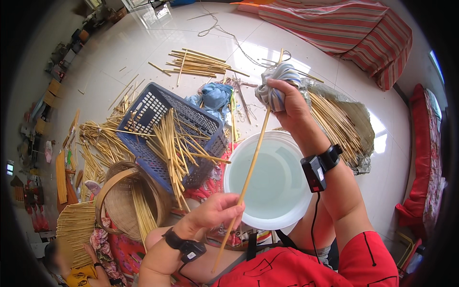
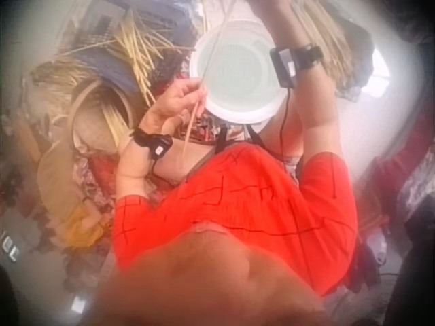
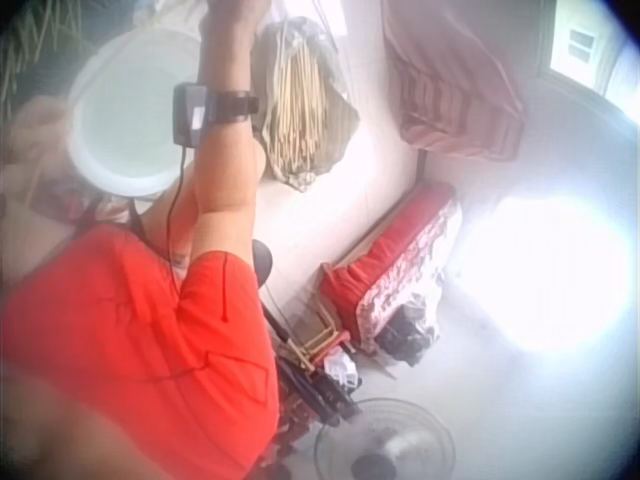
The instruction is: The person sits on the floor and repeatedly wipes individual bamboo sticks with a cloth, then places them into a basket. The person handles the sticks one at a time, using a cloth to clean the surface before moving them to a collection basket.
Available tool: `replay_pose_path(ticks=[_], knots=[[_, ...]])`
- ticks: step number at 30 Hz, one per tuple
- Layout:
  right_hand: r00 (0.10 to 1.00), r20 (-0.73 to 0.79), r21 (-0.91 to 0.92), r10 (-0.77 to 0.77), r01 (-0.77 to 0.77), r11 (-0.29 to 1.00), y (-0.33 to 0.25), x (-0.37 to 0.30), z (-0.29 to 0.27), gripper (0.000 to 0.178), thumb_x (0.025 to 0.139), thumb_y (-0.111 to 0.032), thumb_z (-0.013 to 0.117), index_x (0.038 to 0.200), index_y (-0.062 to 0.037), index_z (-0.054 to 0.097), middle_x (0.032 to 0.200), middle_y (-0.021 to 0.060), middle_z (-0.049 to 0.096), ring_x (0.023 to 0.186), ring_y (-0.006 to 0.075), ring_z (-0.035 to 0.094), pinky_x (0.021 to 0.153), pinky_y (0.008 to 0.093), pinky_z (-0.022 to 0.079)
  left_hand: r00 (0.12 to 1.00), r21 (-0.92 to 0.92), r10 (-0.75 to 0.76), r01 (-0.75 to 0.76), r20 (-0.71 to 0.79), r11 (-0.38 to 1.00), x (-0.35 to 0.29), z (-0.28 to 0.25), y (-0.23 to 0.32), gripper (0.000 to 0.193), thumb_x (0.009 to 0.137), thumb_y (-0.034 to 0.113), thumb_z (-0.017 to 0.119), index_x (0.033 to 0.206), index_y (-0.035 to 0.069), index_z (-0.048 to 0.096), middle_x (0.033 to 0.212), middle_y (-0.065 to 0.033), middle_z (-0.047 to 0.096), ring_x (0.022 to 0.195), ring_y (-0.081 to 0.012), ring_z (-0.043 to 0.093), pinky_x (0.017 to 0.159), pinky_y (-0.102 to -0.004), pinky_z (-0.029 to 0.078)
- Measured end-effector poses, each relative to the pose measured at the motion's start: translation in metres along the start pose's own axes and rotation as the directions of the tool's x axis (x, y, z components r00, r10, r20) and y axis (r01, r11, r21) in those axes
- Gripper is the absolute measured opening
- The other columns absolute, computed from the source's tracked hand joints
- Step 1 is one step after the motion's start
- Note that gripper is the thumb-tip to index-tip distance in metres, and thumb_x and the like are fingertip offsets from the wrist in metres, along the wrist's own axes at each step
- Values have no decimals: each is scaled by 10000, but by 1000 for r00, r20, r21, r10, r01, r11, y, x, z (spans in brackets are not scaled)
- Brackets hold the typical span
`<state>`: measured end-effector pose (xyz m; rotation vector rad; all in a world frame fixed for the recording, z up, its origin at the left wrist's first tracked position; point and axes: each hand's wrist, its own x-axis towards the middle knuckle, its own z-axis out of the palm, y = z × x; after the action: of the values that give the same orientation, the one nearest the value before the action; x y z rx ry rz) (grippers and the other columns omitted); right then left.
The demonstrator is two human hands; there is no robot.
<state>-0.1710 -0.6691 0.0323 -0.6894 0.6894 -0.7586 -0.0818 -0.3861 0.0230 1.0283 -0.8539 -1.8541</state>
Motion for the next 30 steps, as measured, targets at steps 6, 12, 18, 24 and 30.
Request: replay_pose_path(ticks=[6, 12, 18, 24, 30], knots=[[991, 132, -39, -13, 19, 999, 20, -17, 11, 266, 798, -132, 689, 997, 11, 585, 907, 85, 628, 781, 175, 619, 703, 289, 496, 986, 37, -31, 38, -165, 999, 7, -5, 1, 162, 973, 199, 492, 926, 48, 530, 660, -5, 581, 574, -65, 559, 493, -193, 427], [941, 259, -201, 217, -167, 965, 65, -61, 31, 305, 793, -98, 707, 1057, -19, 576, 928, 52, 618, 807, 142, 604, 709, 284, 484, 877, 159, 187, -129, -443, 979, 24, -14, -5, 110, 948, 154, 541, 919, 51, 567, 693, 21, 590, 557, -25, 538, 464, -156, 391], [982, 146, -295, 121, -73, 953, 65, -58, 27, 291, 751, -112, 733, 999, -21, 612, 892, 42, 633, 766, 137, 607, 696, 282, 483, 799, 518, 334, -33, -500, 855, 29, -23, -9, 143, 937, 142, 550, 967, 6, 581, 696, 10, 591, 617, -50, 538, 558, -210, 434], [985, 74, -101, -153, 160, 982, 16, -27, 11, 276, 816, -78, 686, 1053, 0, 568, 938, 70, 617, 842, 166, 621, 729, 299, 518, 831, 486, 286, -21, -478, 874, 23, -27, -12, 145, 929, 155, 539, 926, 14, 570, 667, -39, 566, 614, -88, 524, 589, -257, 437], [962, -52, 72, -268, 272, 960, -38, 1, -17, 259, 819, -88, 691, 1031, 7, 577, 929, 85, 625, 824, 172, 642, 716, 287, 533, 939, 167, 48, 10, -341, 986, 10, -32, -6, 241, 1008, 216, 407, 907, 33, 526, 616, 42, 390, 533, -55, 362, 500, -197, 332]])
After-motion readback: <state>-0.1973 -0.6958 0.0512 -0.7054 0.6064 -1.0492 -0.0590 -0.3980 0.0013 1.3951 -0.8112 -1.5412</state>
